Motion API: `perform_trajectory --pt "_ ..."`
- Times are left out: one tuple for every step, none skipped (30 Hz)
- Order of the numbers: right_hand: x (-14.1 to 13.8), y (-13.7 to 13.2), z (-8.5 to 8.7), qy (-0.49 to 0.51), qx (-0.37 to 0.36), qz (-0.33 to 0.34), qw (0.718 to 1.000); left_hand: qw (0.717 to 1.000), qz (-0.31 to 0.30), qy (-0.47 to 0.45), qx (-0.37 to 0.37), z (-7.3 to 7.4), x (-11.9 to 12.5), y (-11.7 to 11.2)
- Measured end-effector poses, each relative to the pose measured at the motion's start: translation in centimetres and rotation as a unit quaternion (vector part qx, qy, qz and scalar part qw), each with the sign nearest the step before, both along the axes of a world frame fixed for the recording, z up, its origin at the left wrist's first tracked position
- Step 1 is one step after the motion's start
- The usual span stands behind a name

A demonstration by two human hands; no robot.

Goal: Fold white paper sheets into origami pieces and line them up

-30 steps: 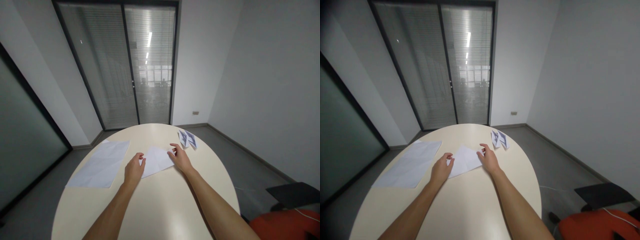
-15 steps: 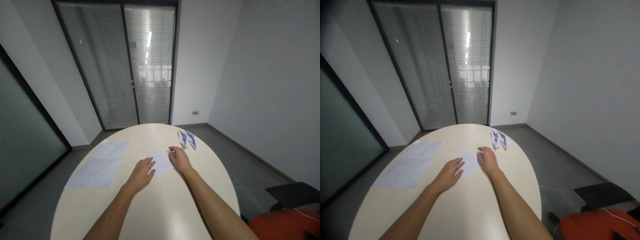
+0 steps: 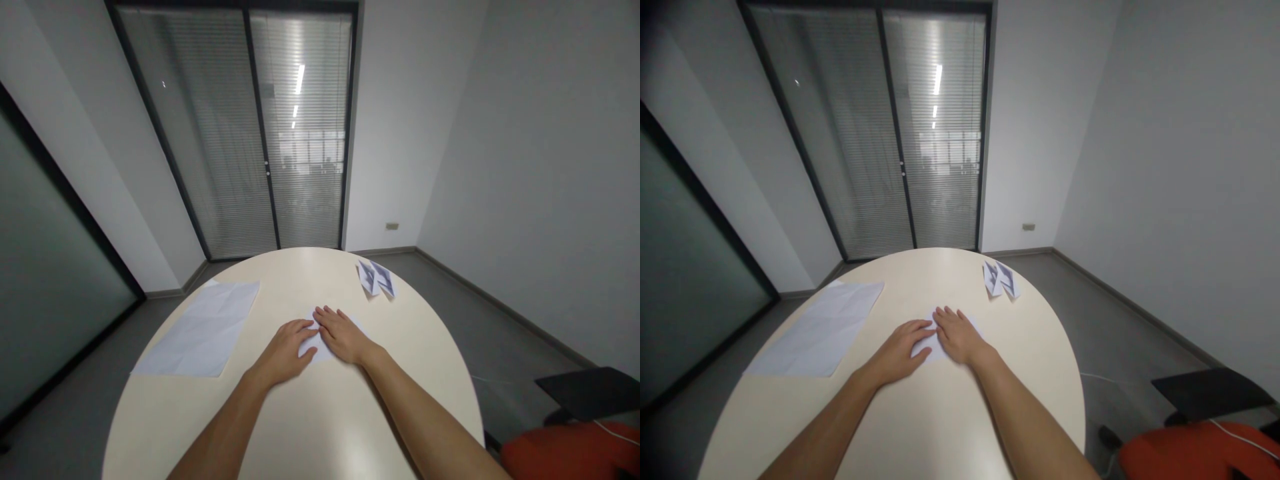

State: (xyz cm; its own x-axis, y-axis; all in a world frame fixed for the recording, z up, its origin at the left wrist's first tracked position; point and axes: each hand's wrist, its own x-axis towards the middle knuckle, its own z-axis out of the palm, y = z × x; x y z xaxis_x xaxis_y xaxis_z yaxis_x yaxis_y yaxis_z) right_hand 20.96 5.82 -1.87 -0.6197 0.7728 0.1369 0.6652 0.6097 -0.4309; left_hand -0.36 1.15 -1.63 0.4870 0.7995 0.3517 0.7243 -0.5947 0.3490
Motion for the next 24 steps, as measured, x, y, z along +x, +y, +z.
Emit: perform_trajectory --pt "0.13 0.03 0.15 -0.006 -0.001 -0.002 1.000 1.000 0.002 0.001 -0.002 0.03 -0.02 -0.03" --pt "0.23 0.05 0.29 -0.009 -0.001 -0.004 1.000 1.000 0.003 0.001 -0.004 0.08 -0.04 -0.07" --pt "0.29 0.05 0.41 -0.011 -0.002 -0.007 1.000 1.000 0.004 0.002 -0.005 0.14 -0.05 -0.11" --pt "0.33 0.04 0.52 -0.012 0.000 -0.011 1.000 1.000 0.004 0.003 -0.006 0.21 -0.06 -0.15" --pt "0.35 0.03 0.61 -0.012 0.004 -0.015 1.000 1.000 0.002 0.004 -0.007 0.30 -0.07 -0.19" --pt "0.37 0.01 0.69 -0.013 0.008 -0.015 1.000 1.000 0.000 0.004 -0.008 0.39 -0.06 -0.23" --pt "0.40 0.00 0.76 -0.013 0.013 -0.012 1.000 1.000 -0.005 0.004 -0.009 0.48 -0.05 -0.26" --pt "0.42 0.00 0.82 -0.012 0.016 -0.004 1.000 1.000 -0.010 0.003 -0.010 0.57 -0.02 -0.28" --pt "0.45 0.01 0.89 -0.010 0.017 0.005 1.000 1.000 -0.016 0.001 -0.011 0.65 0.01 -0.30" --pt "0.48 0.03 0.94 -0.008 0.016 0.015 1.000 1.000 -0.020 -0.001 -0.013 0.73 0.06 -0.32" --pt "0.50 0.05 0.99 -0.007 0.013 0.022 1.000 1.000 -0.023 -0.003 -0.014 0.80 0.12 -0.33" --pt "0.52 0.08 1.02 -0.005 0.011 0.027 1.000 1.000 -0.024 -0.004 -0.015 0.85 0.17 -0.35" --pt "0.54 0.11 1.04 -0.005 0.009 0.029 1.000 1.000 -0.023 -0.005 -0.015 0.88 0.22 -0.35" --pt "0.55 0.14 1.05 -0.004 0.006 0.028 1.000 1.000 -0.022 -0.006 -0.016 0.89 0.25 -0.35" --pt "0.57 0.16 1.05 -0.003 0.004 0.027 1.000 1.000 -0.021 -0.006 -0.017 0.87 0.27 -0.35" --pt "0.59 0.17 1.04 -0.002 0.003 0.026 1.000 1.000 -0.020 -0.006 -0.017 0.82 0.27 -0.33" --pt "0.60 0.18 1.03 -0.002 0.002 0.026 1.000 1.000 -0.020 -0.006 -0.018 0.76 0.26 -0.31" --pt "0.63 0.18 1.02 -0.004 0.003 0.027 1.000 1.000 -0.020 -0.006 -0.017 0.69 0.23 -0.28" --pt "0.65 0.18 1.02 -0.007 0.005 0.029 1.000 1.000 -0.021 -0.007 -0.016 0.62 0.20 -0.26" --pt "0.66 0.17 1.02 -0.012 0.008 0.031 0.999 1.000 -0.023 -0.008 -0.015 0.58 0.17 -0.24" --pt "0.67 0.16 1.03 -0.018 0.011 0.031 0.999 1.000 -0.025 -0.010 -0.014 0.56 0.15 -0.22" --pt "0.67 0.14 1.05 -0.022 0.014 0.028 0.999 0.999 -0.026 -0.011 -0.015 0.58 0.14 -0.22" --pt "0.67 0.11 1.09 -0.025 0.015 0.024 0.999 0.999 -0.027 -0.011 -0.016 0.65 0.14 -0.24" --pt "0.66 0.07 1.13 -0.026 0.016 0.019 0.999 0.999 -0.027 -0.012 -0.018 0.75 0.16 -0.27"
